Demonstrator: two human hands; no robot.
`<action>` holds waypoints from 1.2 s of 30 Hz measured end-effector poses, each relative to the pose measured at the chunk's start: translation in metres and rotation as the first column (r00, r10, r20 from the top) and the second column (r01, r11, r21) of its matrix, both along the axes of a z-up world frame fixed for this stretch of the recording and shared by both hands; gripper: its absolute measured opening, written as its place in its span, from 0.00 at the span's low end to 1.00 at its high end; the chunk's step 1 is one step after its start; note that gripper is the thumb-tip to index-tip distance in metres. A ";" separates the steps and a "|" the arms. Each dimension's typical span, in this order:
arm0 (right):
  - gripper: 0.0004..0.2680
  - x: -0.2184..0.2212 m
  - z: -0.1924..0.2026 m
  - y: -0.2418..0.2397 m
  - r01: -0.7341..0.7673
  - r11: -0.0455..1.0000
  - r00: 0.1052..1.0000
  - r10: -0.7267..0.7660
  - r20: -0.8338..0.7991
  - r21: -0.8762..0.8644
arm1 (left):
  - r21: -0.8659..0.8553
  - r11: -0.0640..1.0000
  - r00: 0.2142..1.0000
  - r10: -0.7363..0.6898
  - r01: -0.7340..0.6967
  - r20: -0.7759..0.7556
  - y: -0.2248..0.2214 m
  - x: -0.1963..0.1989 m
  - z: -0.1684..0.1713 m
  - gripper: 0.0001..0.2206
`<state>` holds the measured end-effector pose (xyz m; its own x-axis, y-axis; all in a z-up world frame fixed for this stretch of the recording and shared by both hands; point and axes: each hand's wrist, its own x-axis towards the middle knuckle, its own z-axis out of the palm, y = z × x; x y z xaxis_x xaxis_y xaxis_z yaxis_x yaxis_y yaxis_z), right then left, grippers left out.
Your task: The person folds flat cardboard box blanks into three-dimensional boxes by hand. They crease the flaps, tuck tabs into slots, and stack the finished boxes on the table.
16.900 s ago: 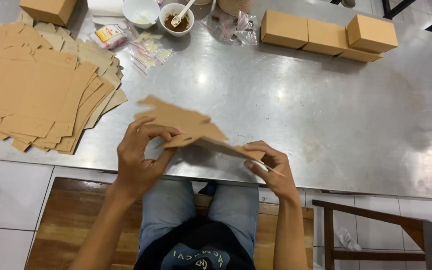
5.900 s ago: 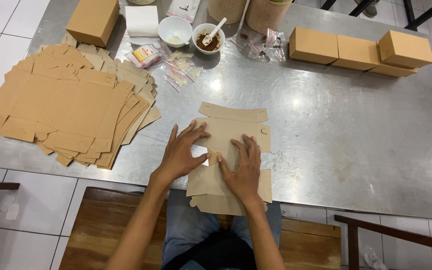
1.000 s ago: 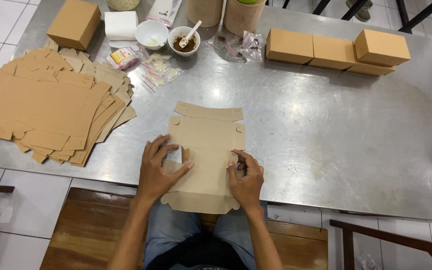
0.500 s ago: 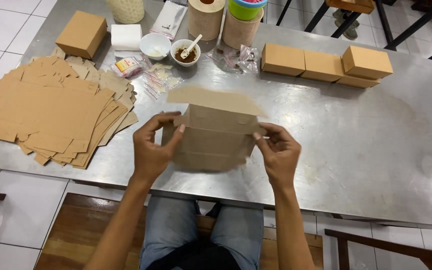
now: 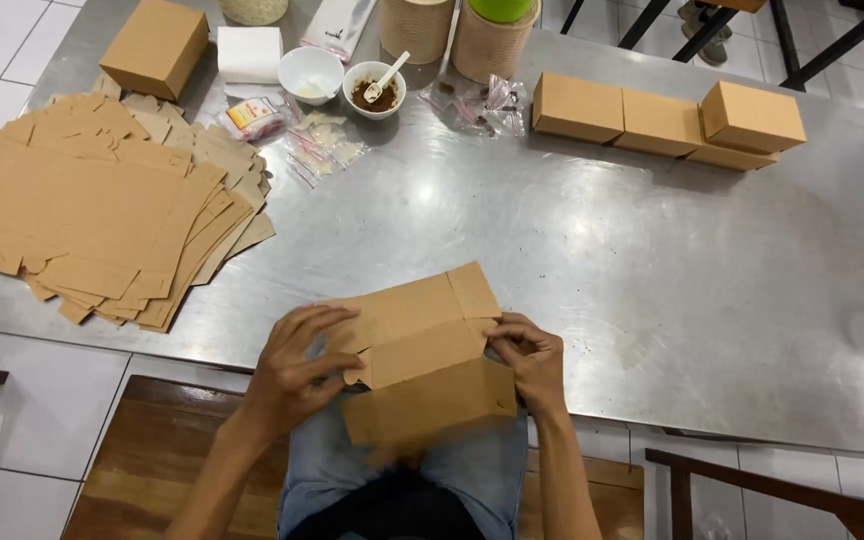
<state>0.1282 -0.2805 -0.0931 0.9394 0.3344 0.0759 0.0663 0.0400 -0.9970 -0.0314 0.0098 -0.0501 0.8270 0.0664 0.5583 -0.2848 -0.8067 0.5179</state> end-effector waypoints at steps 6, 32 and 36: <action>0.08 -0.005 0.039 -0.005 -0.104 0.973 0.991 0.082 -0.108 -0.208 | -0.016 0.997 0.900 -0.078 0.079 -0.428 -0.004 -0.002 0.007 0.17; 0.10 -0.016 0.036 0.027 0.052 0.999 0.991 -0.053 -0.121 -0.012 | -0.908 0.167 0.907 -0.116 -0.385 -0.406 0.004 0.045 -0.001 0.18; 0.12 -0.016 0.032 0.031 0.165 0.955 0.986 -0.160 0.039 -0.246 | -0.692 0.652 0.939 0.097 -0.311 -0.331 -0.002 0.056 0.012 0.14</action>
<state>0.1121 -0.2498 -0.0616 0.9818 0.1878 0.0278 0.0697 -0.2203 -0.9729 0.0245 0.0075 -0.0385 0.8385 0.5434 0.0389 0.0604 -0.1638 0.9846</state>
